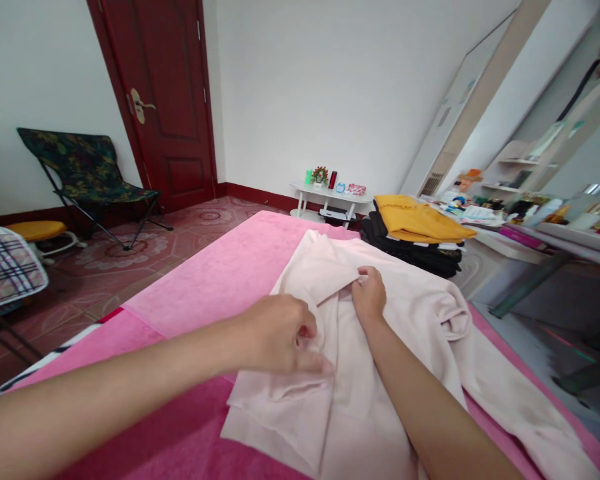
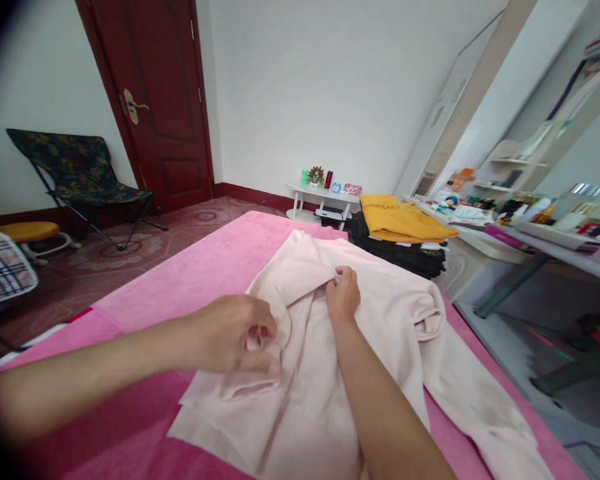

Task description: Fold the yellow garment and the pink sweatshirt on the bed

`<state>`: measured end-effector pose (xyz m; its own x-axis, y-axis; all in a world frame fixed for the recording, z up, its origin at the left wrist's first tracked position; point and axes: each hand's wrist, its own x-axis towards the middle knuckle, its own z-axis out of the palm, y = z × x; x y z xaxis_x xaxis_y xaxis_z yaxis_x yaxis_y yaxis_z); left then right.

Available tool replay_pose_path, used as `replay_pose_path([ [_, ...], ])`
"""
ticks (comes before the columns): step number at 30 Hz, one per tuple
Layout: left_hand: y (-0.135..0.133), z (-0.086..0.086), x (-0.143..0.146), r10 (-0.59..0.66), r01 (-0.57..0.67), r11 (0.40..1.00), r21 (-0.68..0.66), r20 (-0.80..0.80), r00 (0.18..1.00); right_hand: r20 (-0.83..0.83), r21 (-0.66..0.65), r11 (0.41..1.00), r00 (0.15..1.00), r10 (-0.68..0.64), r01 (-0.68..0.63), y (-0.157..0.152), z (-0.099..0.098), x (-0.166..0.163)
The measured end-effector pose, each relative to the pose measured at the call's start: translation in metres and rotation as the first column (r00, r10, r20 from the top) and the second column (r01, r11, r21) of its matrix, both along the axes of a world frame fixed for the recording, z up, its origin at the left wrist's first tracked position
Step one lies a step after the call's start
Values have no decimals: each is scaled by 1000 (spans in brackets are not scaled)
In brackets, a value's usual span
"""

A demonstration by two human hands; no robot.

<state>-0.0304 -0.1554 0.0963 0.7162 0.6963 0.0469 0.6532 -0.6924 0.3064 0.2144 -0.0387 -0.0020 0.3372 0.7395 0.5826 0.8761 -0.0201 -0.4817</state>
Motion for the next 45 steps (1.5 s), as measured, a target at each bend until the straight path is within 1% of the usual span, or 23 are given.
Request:
replay_pose_path([
  [2, -25, -2, 5, 2, 2, 997, 71, -52, 999, 59, 16, 1000, 998, 17, -18, -4, 2, -2],
  [4, -35, -8, 9, 41, -30, 993, 114, -100, 994, 104, 21, 999, 993, 47, -50, -7, 4, -4],
  [7, -26, -17, 10, 42, -37, 997, 72, -63, 997, 110, 27, 993, 988, 109, -113, -10, 4, -4],
  [9, -16, -16, 7, 15, -16, 1000, 1, 65, 998, 59, 43, 991, 991, 124, -127, -10, 4, -3],
  [13, -13, 9, -4, 35, 56, 970, -235, 367, 930, -171, 82, 992, 979, 109, -96, -6, 2, 4],
  [15, -19, 23, -9, 12, 122, 942, -311, 396, 918, -292, 110, 987, 945, 145, -117, -4, 0, 9],
  [18, -25, 30, -11, -135, 237, 916, -323, 308, 942, -361, 113, 980, 913, 191, -161, -1, -5, 16],
  [20, -24, 27, -11, -272, 335, 878, -343, 219, 937, -355, 74, 978, 911, 210, -196, 2, -9, 19],
  [21, -22, 25, -10, -349, 394, 837, -380, 184, 919, -349, 53, 973, 909, 230, -226, 4, -11, 21],
  [23, -17, 23, -8, -465, 478, 722, -500, 160, 871, -352, 26, 956, 892, 282, -292, 8, -15, 25],
  [24, -13, 23, -6, -488, 493, 667, -559, 173, 855, -363, 22, 949, 882, 301, -315, 10, -16, 28],
  [25, -8, 25, -3, -483, 494, 631, -598, 195, 854, -380, 27, 946, 872, 310, -324, 11, -17, 31],
  [26, -2, 26, 1, -452, 483, 627, -612, 219, 865, -402, 46, 949, 864, 304, -312, 11, -16, 33],
  [27, 7, 27, 7, -401, 462, 655, -598, 243, 883, -423, 82, 958, 860, 284, -276, 10, -14, 36],
  [30, 45, 20, 31, -202, 326, 850, -413, 315, 927, -400, 232, 967, 897, 190, -102, 3, -4, 40],
  [31, 60, 13, 41, -141, 255, 910, -327, 333, 932, -360, 272, 960, 918, 169, -70, 0, -1, 39],
  [33, 91, -6, 59, -80, 137, 978, -156, 330, 941, -241, 295, 951, 955, 172, -97, -5, 5, 37],
  [35, 117, -30, 74, -35, 36, 999, -1, 269, 963, -103, 183, 960, 967, 232, -211, -6, 5, 33],
  [37, 133, -56, 85, 36, -49, 995, 82, 157, 987, 14, -73, 951, 953, 303, -301, -4, 1, 31],
  [39, 141, -78, 91, 109, -112, 988, 105, 36, 993, 73, -321, 900, 940, 334, -295, -1, -5, 32],
  [40, 143, -87, 92, 133, -131, 985, 111, -7, 991, 83, -396, 876, 940, 332, -275, 1, -7, 32],
  [42, 146, -99, 94, 152, -146, 981, 128, -40, 988, 73, -450, 858, 947, 313, -249, 3, -9, 33],
  [45, 149, -106, 93, 143, -137, 979, 149, -33, 989, 6, -459, 849, 954, 299, -263, 4, -9, 32],
])
